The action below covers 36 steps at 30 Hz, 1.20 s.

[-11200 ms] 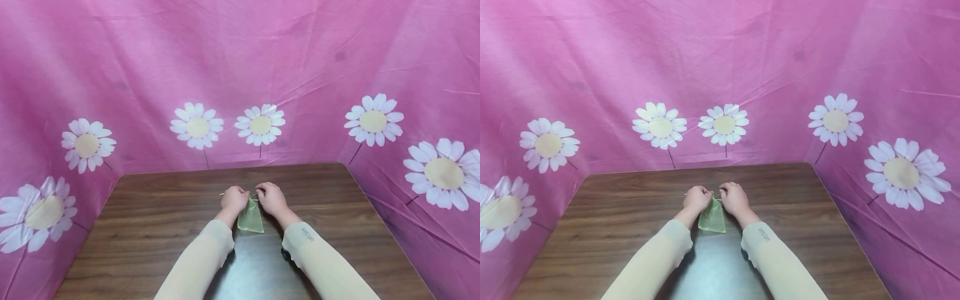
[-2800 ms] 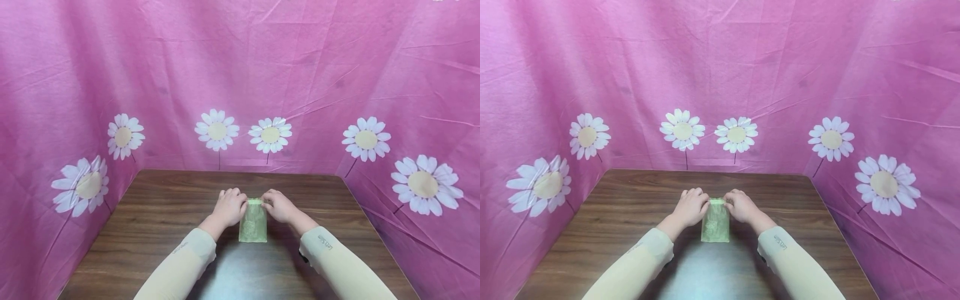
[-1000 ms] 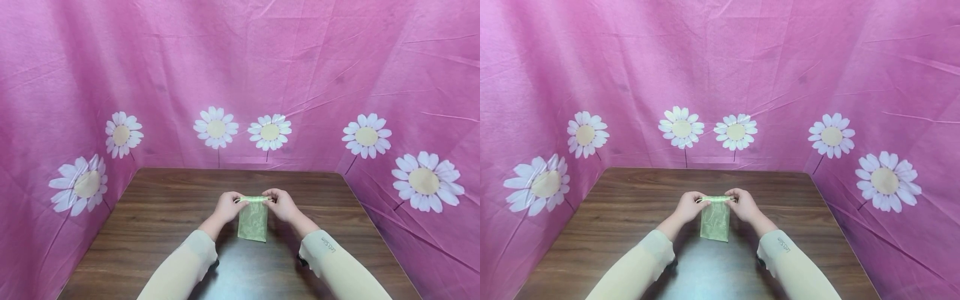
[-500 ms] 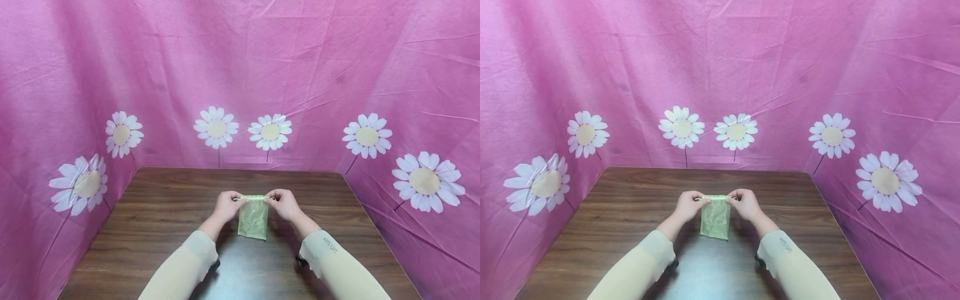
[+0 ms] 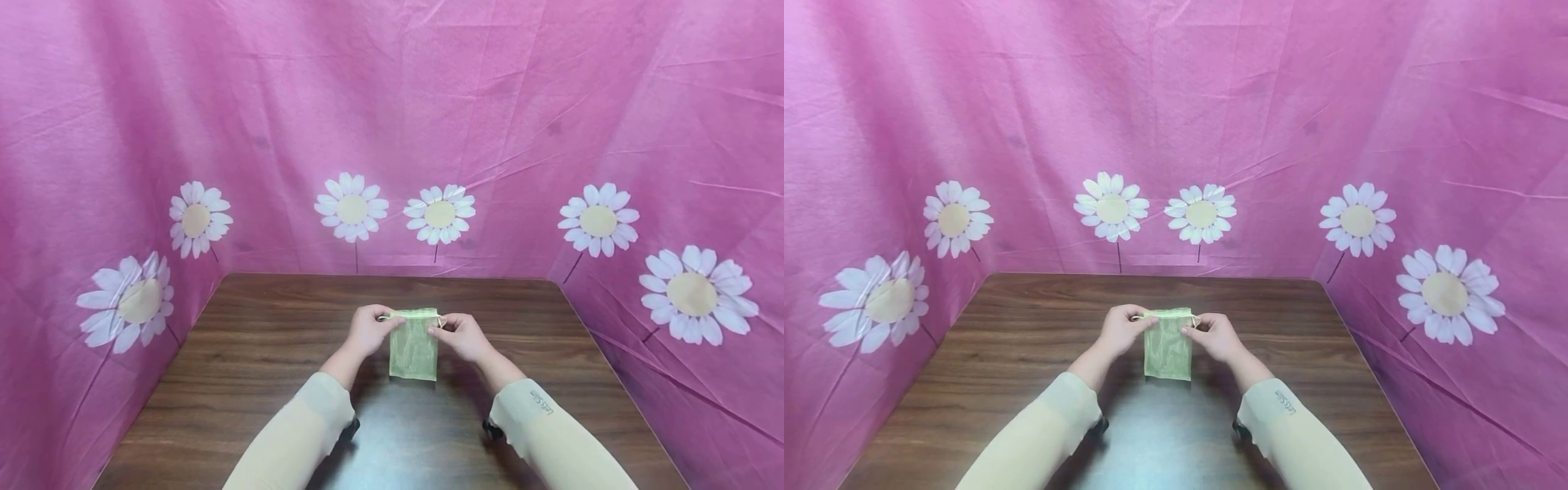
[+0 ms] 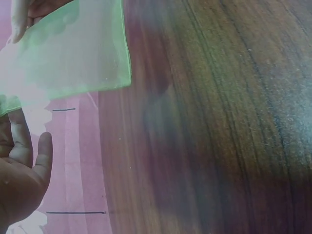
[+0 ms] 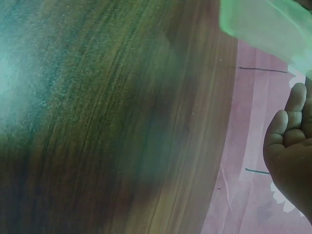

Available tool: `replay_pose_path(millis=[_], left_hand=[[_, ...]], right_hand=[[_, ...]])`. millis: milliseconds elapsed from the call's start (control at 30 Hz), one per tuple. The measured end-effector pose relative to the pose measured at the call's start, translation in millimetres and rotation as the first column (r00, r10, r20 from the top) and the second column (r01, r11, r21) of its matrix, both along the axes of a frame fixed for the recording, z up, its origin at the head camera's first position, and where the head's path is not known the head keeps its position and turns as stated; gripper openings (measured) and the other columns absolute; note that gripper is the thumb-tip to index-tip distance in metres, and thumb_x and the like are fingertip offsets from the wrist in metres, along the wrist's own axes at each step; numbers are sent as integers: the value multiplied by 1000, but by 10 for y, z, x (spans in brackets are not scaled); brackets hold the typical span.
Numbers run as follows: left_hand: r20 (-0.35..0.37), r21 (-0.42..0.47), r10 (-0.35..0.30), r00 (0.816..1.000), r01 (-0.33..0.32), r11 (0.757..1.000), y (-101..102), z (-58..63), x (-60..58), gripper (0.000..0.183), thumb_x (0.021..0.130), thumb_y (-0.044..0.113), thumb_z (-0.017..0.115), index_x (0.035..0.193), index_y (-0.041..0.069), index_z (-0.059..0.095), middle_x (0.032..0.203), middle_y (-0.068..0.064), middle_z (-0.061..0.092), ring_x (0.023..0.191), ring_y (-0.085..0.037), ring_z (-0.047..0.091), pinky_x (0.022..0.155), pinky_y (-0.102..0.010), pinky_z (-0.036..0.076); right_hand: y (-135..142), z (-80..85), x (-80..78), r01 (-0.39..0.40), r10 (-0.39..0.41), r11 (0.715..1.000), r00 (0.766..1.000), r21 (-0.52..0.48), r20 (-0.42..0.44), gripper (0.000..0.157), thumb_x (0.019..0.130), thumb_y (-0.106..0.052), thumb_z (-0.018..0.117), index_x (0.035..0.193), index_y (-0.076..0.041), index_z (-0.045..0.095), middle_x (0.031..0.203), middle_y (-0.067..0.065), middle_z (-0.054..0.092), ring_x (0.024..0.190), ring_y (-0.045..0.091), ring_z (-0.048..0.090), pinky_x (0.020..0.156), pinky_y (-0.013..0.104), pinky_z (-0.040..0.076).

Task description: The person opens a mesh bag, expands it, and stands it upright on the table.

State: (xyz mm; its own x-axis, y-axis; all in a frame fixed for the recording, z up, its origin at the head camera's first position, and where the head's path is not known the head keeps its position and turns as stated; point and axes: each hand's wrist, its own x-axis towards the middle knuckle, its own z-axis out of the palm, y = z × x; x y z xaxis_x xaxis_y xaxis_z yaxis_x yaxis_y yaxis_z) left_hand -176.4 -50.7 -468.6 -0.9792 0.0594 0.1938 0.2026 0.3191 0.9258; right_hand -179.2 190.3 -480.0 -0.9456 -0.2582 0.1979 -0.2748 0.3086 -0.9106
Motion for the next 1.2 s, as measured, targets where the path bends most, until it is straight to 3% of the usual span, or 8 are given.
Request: replay_pose_path(millis=[333,467,600,700,900,1200], left_hand=[[-9,73,-7,1000,8,997,-20,2,8,16,89,14,86,94,0,80,81,-1,74,71,-7,57,65,-23,48],[51,153,-33,998,25,988,-27,-52,48,22,87,12,86,101,-4,79,84,-1,73,76,-8,61,69,-22,52],[111,218,-77,991,52,975,-29,-105,87,27,87,7,86,108,-8,77,97,-12,78,89,-15,72,80,-28,60],[125,209,-110,986,83,974,-31,-138,113,27,88,6,85,109,-9,76,100,-17,79,93,-19,74,82,-30,61],[120,180,-157,980,134,974,-34,-190,137,25,87,3,84,106,-11,76,95,-15,79,88,-13,71,78,-26,58],[77,115,-127,989,118,986,-27,-219,124,17,88,3,82,99,-9,78,92,-13,78,83,-9,65,79,-28,55]], right_hand=[[-21,48,21,-28,28,1000,999,11,-21,5,92,4,77,90,9,77,84,7,75,74,4,61,69,21,51],[-7,89,25,-9,9,1000,1000,19,-17,5,92,4,76,89,8,77,85,6,74,76,6,62,72,23,52],[11,119,23,16,-16,1000,1000,7,-13,6,93,4,76,91,9,76,87,7,75,78,5,64,74,22,53],[22,138,28,25,-25,1000,1000,-4,-14,9,93,3,77,93,11,76,89,11,77,78,4,64,74,22,53],[30,154,27,21,-22,999,1000,-38,-11,12,93,3,76,96,15,74,91,18,76,76,2,62,71,21,52],[48,123,13,17,-18,997,1000,-69,-2,8,94,6,74,94,13,72,89,4,74,78,2,62,71,20,52]])
